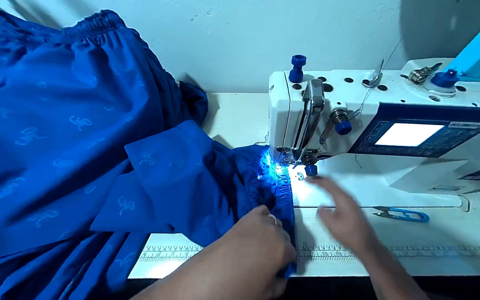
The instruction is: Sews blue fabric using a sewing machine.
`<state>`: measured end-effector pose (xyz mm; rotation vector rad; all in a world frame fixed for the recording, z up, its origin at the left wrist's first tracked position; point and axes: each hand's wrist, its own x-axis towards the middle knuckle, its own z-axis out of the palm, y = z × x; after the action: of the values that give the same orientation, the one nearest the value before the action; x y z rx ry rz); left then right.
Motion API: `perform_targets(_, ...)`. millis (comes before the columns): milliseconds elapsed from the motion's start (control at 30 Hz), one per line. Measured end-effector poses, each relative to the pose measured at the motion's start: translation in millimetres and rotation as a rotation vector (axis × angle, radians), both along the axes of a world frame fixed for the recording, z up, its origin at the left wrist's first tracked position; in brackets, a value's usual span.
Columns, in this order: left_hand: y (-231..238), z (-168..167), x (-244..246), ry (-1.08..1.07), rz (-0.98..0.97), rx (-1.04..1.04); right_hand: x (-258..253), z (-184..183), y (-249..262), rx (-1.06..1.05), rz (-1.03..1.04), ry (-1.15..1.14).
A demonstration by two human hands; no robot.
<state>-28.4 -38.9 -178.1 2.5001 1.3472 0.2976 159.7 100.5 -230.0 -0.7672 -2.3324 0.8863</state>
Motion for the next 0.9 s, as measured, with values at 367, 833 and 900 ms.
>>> perform_targets(367,0.9,-6.1,-36.1,0.02,0.299,0.053,13.4,-54.6,-91.0,0.418,0.399,0.292)
perform_targets(833,138.5,-9.0,-68.7,-0.195,0.631,-0.198,3.6,-38.5,-110.5,0.105,0.22,0.155)
perform_targets(900,144.3,5.6,-67.9,-0.2,0.604,-0.33,3.3,-36.4,-111.6,0.083,0.208,0.146)
